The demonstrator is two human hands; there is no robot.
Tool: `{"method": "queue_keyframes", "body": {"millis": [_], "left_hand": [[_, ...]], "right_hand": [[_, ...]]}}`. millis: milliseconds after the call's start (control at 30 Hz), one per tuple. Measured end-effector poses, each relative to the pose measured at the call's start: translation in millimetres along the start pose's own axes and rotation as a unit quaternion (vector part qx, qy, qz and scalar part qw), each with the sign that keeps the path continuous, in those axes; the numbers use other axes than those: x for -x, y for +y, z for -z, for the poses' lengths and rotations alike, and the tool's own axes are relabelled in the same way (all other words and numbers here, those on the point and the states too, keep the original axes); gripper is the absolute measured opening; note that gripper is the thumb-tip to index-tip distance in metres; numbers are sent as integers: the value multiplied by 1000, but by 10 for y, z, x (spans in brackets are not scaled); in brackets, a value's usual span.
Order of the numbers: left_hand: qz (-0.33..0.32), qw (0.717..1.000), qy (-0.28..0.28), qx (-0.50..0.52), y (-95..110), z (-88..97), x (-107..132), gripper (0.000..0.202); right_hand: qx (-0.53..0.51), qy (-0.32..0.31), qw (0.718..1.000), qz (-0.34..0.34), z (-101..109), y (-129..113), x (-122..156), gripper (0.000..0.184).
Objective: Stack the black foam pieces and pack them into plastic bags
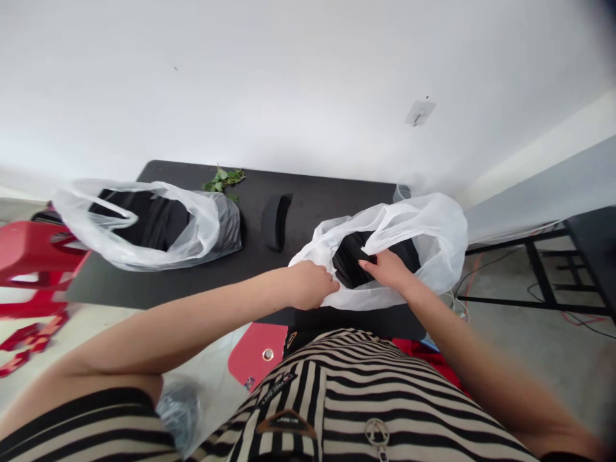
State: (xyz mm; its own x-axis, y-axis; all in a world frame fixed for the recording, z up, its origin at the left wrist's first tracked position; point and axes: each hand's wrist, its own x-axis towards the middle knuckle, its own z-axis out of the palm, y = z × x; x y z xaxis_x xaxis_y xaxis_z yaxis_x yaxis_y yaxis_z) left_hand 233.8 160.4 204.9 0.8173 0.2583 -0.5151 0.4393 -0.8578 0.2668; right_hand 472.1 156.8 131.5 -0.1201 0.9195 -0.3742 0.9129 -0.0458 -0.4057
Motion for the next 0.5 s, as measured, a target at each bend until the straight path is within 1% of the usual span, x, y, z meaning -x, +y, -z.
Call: {"method": "queue_keyframes", "body": {"millis": [67, 100, 133, 200, 233, 300, 333, 400, 500], "left_hand": [[40, 999, 2, 1, -26, -66, 29, 53], [64, 998, -1, 6, -33, -83, 40, 57], [84, 996, -6, 11, -36, -90, 47, 56], [112, 993, -24, 12, -25, -76, 49, 46], [114, 993, -32, 6, -13, -60, 44, 39], [103, 994, -35, -13, 15, -21, 25, 29], [94, 995, -28, -22, 28, -2, 11, 26], [69, 997, 21, -35, 47, 26, -26, 27], [27, 990, 122, -58, 46, 14, -118, 32]], "right_hand": [[3, 7, 1000, -1, -14, -30, 17, 52], [6, 10, 1000, -1, -18, -51, 30, 54], [10, 11, 1000, 0, -19, -75, 46, 55], [23, 9, 1000, -2, -17, -121, 81, 59], [32, 5, 999, -6, -15, -139, 98, 61], [60, -4, 998, -11, -12, -163, 123, 64], [77, -6, 997, -12, -13, -168, 130, 62], [103, -3, 995, -7, -18, -171, 135, 53], [112, 14, 994, -8, -41, -186, 140, 42]]}}
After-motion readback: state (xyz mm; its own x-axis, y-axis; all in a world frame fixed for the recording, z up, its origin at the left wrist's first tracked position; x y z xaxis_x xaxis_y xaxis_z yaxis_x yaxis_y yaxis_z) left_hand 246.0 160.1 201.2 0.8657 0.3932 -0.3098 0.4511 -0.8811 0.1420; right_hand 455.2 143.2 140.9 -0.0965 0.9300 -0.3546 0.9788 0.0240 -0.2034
